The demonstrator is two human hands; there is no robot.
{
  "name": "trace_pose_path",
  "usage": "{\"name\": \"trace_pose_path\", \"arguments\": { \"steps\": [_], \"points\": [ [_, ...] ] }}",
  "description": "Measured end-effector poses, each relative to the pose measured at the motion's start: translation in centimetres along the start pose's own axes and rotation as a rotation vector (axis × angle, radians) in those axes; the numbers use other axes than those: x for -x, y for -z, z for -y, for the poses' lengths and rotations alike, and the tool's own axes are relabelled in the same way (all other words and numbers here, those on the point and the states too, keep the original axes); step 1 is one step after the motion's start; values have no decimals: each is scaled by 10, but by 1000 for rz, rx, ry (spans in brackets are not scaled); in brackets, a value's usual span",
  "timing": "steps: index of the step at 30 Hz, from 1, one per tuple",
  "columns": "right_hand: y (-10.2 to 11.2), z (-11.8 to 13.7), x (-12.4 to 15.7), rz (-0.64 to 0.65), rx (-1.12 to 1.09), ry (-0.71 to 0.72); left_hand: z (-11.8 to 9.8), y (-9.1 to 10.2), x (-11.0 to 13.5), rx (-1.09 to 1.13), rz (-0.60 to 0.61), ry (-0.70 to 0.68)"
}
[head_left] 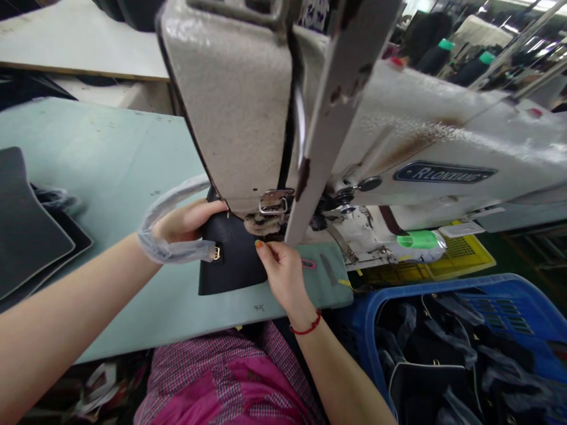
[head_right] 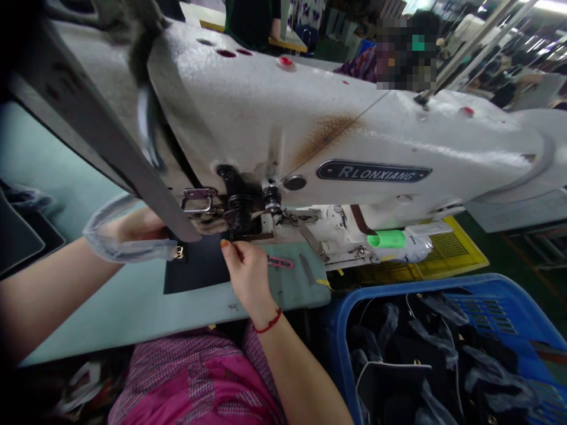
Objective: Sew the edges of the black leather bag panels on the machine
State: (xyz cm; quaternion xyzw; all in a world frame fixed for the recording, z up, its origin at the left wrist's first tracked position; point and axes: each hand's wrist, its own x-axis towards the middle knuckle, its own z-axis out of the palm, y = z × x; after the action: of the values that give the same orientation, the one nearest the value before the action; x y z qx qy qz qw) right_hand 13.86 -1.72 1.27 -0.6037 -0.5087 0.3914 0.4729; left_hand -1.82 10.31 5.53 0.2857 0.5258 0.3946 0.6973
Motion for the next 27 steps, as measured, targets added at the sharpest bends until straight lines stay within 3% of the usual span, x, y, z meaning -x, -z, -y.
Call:
{"name": "trace_pose_path", "arguments": {
  "steps": [3,5,8,10,12,15,18,20,24,27],
  "points": [
    [0,-2,10,42,-106,-90,12,20,-12,-27,38,114],
    [0,-4,19,90,-218,-186,28,40,-11,11,39,96],
    [-1,-6,31,144,-343,-277,64,69,13,206,-14,86],
    [-1,-6,36,167,-397,-293,91,77,42,423,2,33],
    [0,-6,37,186,-420,-287,114,69,72,537,123,-41],
    [1,-6,37,191,-412,-272,132,34,97,520,234,-79],
    [2,-5,39,187,-383,-268,135,0,94,390,150,-44],
    [3,-5,42,189,-316,-242,133,-10,86,285,56,-30],
    [5,-3,48,191,-141,-180,133,-9,79,30,-96,-168],
    [5,-3,49,186,-151,-179,132,-6,81,-75,-154,-162]
  ]
}}
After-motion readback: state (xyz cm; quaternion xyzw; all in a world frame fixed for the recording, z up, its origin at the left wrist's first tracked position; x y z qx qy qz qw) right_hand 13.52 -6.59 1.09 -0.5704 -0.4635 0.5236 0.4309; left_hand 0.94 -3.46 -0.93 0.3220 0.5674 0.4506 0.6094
